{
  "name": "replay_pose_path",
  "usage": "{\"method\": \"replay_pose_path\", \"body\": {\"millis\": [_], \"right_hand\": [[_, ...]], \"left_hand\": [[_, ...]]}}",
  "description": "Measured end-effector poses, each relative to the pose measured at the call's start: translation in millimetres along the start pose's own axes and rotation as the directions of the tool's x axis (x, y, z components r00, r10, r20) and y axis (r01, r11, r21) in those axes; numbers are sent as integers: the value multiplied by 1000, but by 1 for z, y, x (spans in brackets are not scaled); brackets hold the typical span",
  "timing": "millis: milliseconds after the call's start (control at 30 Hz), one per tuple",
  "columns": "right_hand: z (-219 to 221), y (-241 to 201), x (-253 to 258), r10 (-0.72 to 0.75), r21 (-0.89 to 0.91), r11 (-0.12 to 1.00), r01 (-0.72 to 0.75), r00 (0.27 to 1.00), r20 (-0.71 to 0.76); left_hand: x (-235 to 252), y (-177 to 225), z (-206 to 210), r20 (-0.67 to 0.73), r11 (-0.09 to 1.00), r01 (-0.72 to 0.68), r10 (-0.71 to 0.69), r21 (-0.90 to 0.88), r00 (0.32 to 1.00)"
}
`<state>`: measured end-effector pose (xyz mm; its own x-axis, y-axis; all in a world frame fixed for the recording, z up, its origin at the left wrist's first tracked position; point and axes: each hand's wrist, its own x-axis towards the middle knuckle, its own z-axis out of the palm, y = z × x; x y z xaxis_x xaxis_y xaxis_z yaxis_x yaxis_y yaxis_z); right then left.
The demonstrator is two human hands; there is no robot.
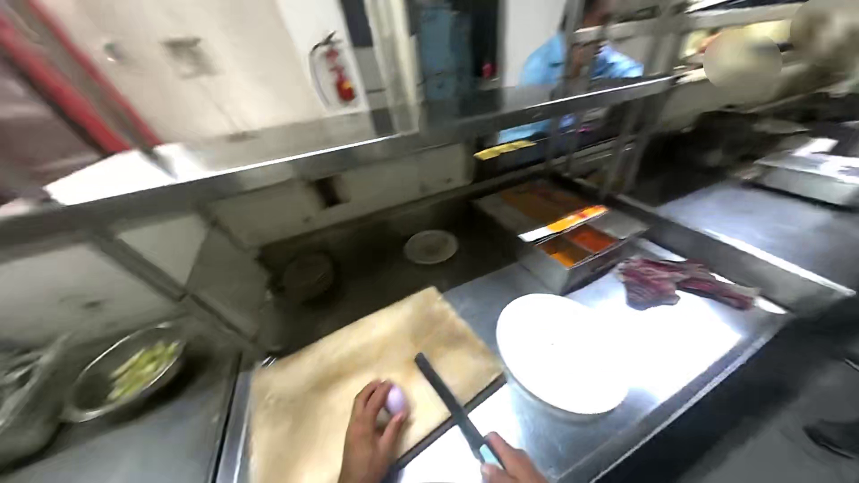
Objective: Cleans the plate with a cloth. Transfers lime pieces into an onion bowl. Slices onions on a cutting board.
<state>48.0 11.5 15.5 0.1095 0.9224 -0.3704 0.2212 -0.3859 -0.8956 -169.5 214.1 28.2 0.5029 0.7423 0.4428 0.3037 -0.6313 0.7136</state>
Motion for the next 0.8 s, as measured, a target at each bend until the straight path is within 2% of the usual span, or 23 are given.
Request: {"method": "replay_pose_path", "body": {"millis": [133, 300, 467, 800], "right_hand": [[-4, -42, -5, 40, -288, 958, -20, 997, 62], [-7, -78, -7, 94, -487, 873, -42, 992, 83], [-11, -93, -13, 136, -554, 831, -53, 985, 110], [-8, -124, -6, 294, -650, 750, -124, 942, 160]], "left_hand": [[-3, -6, 5, -51, 1000, -10, 11, 6, 999], [-3, -6, 7, -72, 1000, -8, 8, 8, 997], [-2, -3, 7, -79, 999, 40, -39, 8, 996], [-1, -2, 5, -100, 999, 45, -48, -29, 994]]}}
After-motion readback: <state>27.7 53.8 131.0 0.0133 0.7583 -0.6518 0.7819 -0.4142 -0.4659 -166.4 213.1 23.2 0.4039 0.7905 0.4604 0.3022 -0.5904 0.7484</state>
